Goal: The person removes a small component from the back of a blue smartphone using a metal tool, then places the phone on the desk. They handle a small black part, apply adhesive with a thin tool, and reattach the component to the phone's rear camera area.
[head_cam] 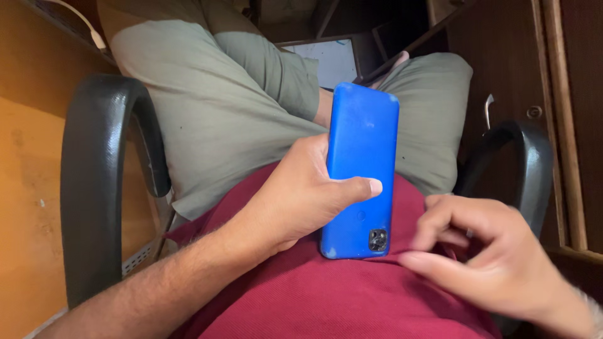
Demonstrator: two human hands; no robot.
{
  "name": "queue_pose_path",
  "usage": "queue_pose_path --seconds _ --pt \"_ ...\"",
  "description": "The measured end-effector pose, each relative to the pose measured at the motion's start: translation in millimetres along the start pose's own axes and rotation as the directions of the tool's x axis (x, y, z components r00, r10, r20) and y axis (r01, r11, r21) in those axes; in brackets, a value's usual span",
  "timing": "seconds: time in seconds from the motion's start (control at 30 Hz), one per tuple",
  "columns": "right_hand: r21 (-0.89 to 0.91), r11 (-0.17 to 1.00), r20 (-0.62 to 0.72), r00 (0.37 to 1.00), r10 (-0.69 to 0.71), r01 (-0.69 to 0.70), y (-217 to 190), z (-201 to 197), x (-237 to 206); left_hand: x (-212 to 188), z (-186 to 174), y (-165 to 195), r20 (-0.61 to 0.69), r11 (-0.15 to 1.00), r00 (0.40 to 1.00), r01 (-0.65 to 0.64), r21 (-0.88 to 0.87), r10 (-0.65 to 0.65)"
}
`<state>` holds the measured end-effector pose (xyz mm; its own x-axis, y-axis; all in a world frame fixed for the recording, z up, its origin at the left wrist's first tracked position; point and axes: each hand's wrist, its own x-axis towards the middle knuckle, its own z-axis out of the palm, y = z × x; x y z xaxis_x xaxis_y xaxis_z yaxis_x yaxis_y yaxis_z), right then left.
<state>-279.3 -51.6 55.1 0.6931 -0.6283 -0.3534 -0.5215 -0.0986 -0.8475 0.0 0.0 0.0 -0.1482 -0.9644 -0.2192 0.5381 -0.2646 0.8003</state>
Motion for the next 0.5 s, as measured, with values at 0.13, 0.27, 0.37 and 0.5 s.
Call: queue_pose_path --seconds 0.13,0.27,0.37,0.5 --pt "-0.568 0.719 0.053 0.889 -0.454 0.401 -100.1 14.4 32.8 -8.8 -0.5 59.1 -0.003 1.000 1.000 0.025 0.004 -0.025" --pt "-0.607 0.637 0.137 0.852 -0.505 0.475 -114.8 33.5 75.6 -1.0 -34.3 59.3 -0.005 1.000 1.000 0.014 -0.015 -0.014" --pt "-0.586 0.679 0.145 0.882 -0.449 0.442 -90.2 43.2 90.5 14.0 -51.1 36.3 -0.011 1.000 1.000 0.028 0.014 -0.027" --pt "-0.591 0.683 0.202 0.899 -0.389 0.428 -63.4 59.4 117.2 20.8 -81.9 3.4 -0.048 0.996 0.999 0.027 0.090 -0.022"
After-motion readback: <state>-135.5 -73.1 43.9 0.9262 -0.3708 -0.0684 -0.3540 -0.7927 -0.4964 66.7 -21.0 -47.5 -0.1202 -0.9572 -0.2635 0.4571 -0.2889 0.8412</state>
